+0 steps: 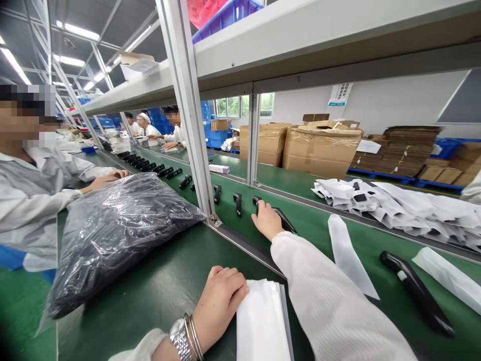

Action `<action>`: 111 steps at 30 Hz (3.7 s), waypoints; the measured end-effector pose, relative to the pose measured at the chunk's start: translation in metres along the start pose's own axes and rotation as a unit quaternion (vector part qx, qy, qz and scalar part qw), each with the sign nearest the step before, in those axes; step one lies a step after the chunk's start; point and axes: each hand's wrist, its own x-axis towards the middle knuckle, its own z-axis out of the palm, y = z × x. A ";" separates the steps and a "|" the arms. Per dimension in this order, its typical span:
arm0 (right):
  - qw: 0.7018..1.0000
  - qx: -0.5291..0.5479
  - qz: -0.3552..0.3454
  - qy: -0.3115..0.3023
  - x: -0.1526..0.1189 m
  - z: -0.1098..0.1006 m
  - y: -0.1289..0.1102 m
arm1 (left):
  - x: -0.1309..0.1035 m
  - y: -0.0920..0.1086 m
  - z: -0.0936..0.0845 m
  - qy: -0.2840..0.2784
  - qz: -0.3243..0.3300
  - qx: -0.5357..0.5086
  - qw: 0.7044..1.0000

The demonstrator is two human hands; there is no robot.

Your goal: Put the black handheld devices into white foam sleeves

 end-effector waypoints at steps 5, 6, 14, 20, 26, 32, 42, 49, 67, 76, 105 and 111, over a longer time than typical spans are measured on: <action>0.996 0.065 0.060 0.011 0.027 0.012 0.012 | -0.001 0.003 0.001 0.007 0.007 -0.015 1.000; 0.994 0.090 0.066 0.009 0.026 0.012 0.014 | -0.001 0.004 0.000 0.011 0.007 -0.022 1.000; 0.916 0.396 0.002 -0.059 -0.065 -0.016 0.019 | -0.001 0.006 -0.006 0.054 -0.001 -0.064 0.997; 0.842 0.528 -0.013 -0.115 -0.133 -0.035 0.008 | -0.004 0.006 -0.003 0.077 -0.005 -0.130 0.988; 0.857 0.491 -0.055 -0.145 -0.159 -0.030 -0.012 | -0.008 0.016 -0.008 0.086 0.020 -0.200 0.976; 0.855 0.515 -0.058 -0.036 -0.155 -0.044 -0.022 | -0.006 0.016 -0.012 0.082 0.001 -0.239 0.967; 0.852 0.520 -0.040 0.046 -0.150 -0.063 -0.023 | -0.004 0.015 -0.012 0.070 0.015 -0.309 0.948; 0.890 0.441 -0.087 -0.081 -0.165 -0.034 -0.023 | -0.011 0.021 -0.013 0.103 0.061 -0.273 0.954; 0.974 0.150 0.001 0.167 -0.094 -0.121 0.041 | 0.003 -0.003 -0.010 0.067 -0.097 -0.118 0.986; 0.998 -0.011 -0.051 0.027 -0.024 -0.034 0.030 | 0.000 0.005 0.001 0.003 -0.042 -0.060 0.997; 0.889 0.398 -0.105 -0.198 -0.164 -0.031 -0.023 | -0.011 0.017 -0.015 0.129 0.016 -0.233 0.964; 0.883 0.362 -0.083 -0.289 -0.170 -0.029 -0.026 | -0.005 0.013 -0.016 0.199 -0.029 -0.285 0.937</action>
